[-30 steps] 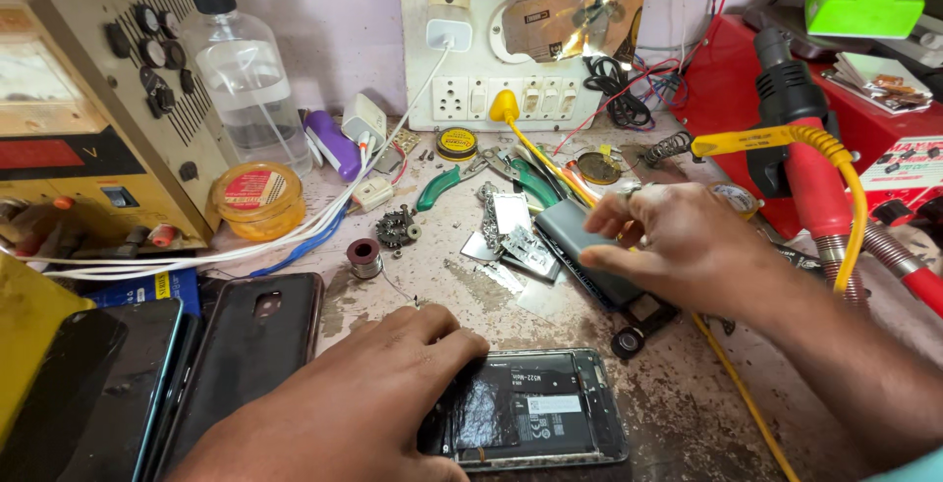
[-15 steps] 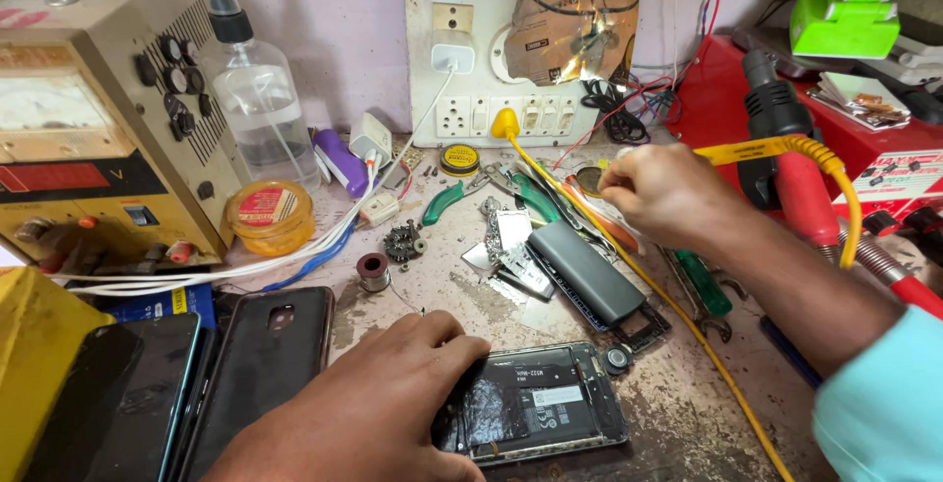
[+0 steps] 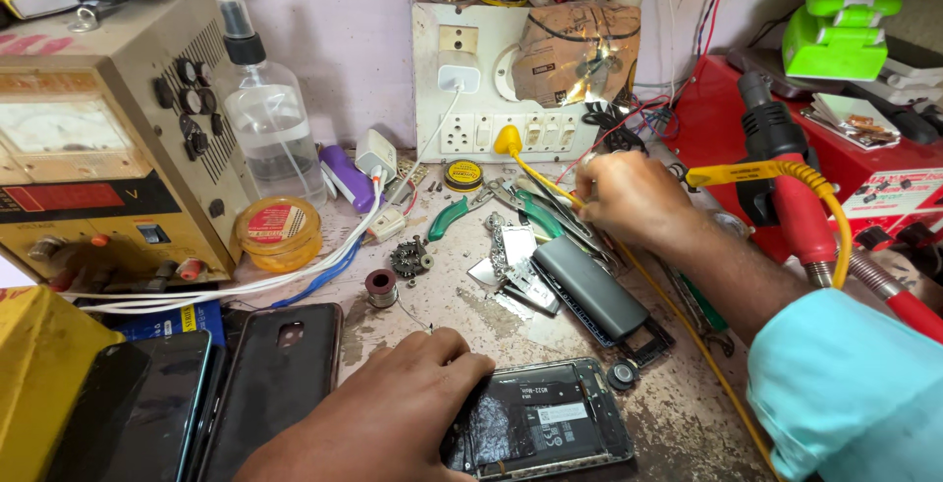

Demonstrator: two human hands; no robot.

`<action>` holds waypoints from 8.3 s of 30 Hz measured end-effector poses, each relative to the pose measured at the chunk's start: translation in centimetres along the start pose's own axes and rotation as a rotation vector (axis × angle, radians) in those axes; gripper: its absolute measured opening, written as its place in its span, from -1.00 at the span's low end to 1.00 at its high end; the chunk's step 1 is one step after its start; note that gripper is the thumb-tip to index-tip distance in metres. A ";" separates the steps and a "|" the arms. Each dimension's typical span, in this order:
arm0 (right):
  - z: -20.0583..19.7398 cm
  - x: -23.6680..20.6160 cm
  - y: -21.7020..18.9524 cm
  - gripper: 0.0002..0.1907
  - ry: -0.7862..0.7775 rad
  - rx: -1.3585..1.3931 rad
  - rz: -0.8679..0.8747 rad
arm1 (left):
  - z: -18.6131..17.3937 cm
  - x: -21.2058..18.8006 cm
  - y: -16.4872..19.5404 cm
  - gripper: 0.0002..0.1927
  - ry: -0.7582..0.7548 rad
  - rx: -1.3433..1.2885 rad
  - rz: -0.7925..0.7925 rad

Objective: The person pries the back cover off a smartphone by hand, then uses a screwdriver to unscrew and remove internal components from the phone body on a cluttered repair workbench. Other phones and repair tools lie around the work area.

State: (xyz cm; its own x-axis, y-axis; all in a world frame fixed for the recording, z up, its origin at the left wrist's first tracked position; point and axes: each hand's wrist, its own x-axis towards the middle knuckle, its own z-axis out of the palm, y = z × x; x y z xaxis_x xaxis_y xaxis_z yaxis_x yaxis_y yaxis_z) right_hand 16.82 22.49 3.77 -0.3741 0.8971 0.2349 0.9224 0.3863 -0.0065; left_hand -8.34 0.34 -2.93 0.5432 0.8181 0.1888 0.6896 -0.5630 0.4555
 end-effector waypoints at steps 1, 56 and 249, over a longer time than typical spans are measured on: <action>0.2 -0.1 -0.2 -0.78 -0.004 0.044 -0.075 | -0.1 0.0 0.1 -0.21 0.002 0.002 0.003; 1.0 -12.0 1.6 -0.38 0.227 1.229 -0.333 | -0.6 1.5 2.0 -0.31 0.234 -0.116 -0.042; 3.6 -14.8 -0.9 -0.34 0.108 1.060 -0.374 | 2.0 1.5 1.0 -0.20 0.134 -0.094 0.059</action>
State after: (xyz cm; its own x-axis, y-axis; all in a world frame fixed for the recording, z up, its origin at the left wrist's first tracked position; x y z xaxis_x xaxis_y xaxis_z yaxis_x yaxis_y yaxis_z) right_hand 21.22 9.63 -3.24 -0.5515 0.6838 0.4778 0.1877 0.6599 -0.7276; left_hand -5.82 0.78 -3.93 0.5083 0.7961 0.3284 0.6075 -0.6018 0.5184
